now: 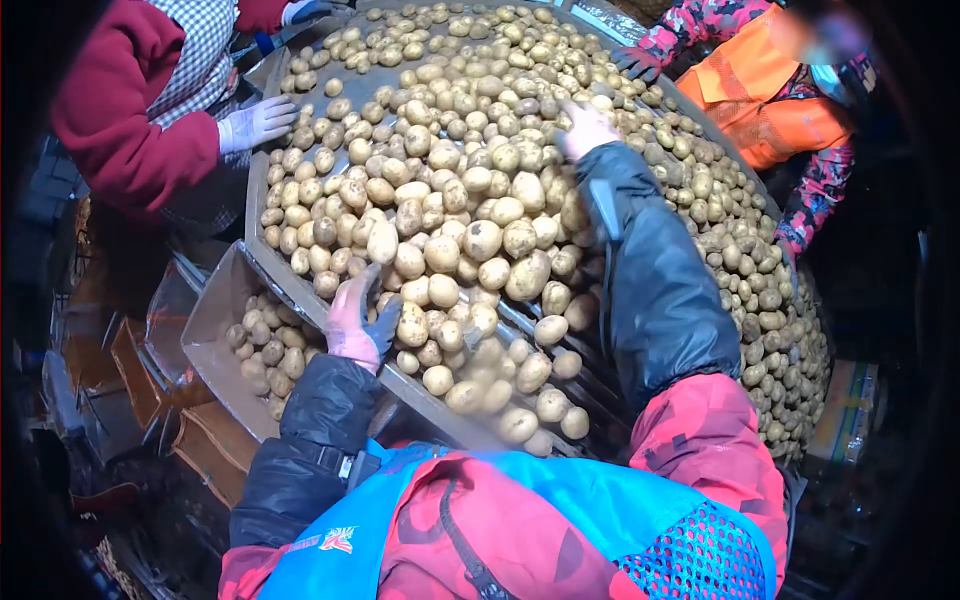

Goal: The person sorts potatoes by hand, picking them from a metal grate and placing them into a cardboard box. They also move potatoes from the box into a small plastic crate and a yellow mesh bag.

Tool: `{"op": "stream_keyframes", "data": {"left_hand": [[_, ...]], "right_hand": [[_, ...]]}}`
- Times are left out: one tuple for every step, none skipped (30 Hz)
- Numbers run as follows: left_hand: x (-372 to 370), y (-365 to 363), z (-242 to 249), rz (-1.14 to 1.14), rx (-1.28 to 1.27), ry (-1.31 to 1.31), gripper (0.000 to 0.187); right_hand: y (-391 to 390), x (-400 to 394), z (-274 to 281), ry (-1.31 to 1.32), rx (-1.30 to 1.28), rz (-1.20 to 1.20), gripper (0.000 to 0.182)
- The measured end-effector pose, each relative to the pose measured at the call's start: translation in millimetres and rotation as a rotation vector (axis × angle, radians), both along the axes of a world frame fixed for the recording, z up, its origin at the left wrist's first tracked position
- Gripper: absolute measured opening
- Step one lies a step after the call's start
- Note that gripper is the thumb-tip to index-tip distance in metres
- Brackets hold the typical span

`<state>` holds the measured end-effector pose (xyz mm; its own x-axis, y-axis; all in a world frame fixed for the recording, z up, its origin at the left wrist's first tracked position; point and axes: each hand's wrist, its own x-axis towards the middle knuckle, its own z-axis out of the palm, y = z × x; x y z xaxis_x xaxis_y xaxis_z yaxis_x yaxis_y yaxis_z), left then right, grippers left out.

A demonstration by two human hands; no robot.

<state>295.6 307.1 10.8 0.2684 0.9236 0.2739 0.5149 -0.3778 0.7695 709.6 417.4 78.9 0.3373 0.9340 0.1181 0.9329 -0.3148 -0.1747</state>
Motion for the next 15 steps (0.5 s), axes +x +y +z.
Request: {"op": "stream_keyframes", "data": {"left_hand": [[1, 1, 2, 0.005, -0.010, 0.005, 0.059], [2, 0, 7, 0.011, -0.018, 0.022, 0.059], [2, 0, 8, 0.012, -0.018, 0.036, 0.060], [2, 1, 7, 0.018, -0.017, 0.047, 0.060], [3, 2, 5, 0.023, 0.004, 0.038, 0.060], [2, 2, 2, 0.021, 0.022, 0.032, 0.059], [1, 3, -1, 0.009, 0.031, 0.069, 0.063], [0, 3, 1, 0.008, 0.033, 0.069, 0.063], [1, 2, 2, 0.033, -0.036, 0.047, 0.066], [2, 0, 3, 0.059, -0.108, 0.024, 0.068], [3, 0, 6, 0.052, -0.209, -0.030, 0.073], [4, 0, 5, 0.044, -0.215, -0.032, 0.073], [3, 1, 3, 0.042, -0.098, 0.026, 0.073], [2, 1, 1, 0.046, 0.019, 0.082, 0.074], [3, 3, 0, 0.026, 0.083, 0.093, 0.074]], "right_hand": [[-3, 9, 0, -0.049, -0.144, -0.004, 0.059], [-13, 14, -5, -0.151, -0.331, -0.037, 0.060], [-14, 12, -14, -0.148, -0.320, -0.085, 0.060], [-13, 4, -17, -0.149, -0.307, -0.129, 0.060], [-18, -3, -20, -0.070, -0.276, -0.222, 0.061], [-28, -6, -22, -0.068, -0.287, -0.217, 0.061], [-36, -6, -22, -0.012, -0.269, -0.200, 0.063], [-44, -5, -21, 0.044, -0.247, -0.186, 0.065], [-58, -3, -19, 0.103, -0.181, -0.121, 0.068], [-73, 0, -21, 0.109, -0.098, -0.118, 0.064], [-88, -3, -15, 0.183, -0.153, -0.104, 0.061], [-103, -6, -9, 0.257, -0.209, -0.092, 0.058], [-119, -13, -7, 0.283, -0.215, -0.069, 0.057], [-134, -22, -6, 0.308, -0.222, -0.042, 0.057], [-147, -25, -10, 0.338, -0.211, 0.030, 0.055]]}}
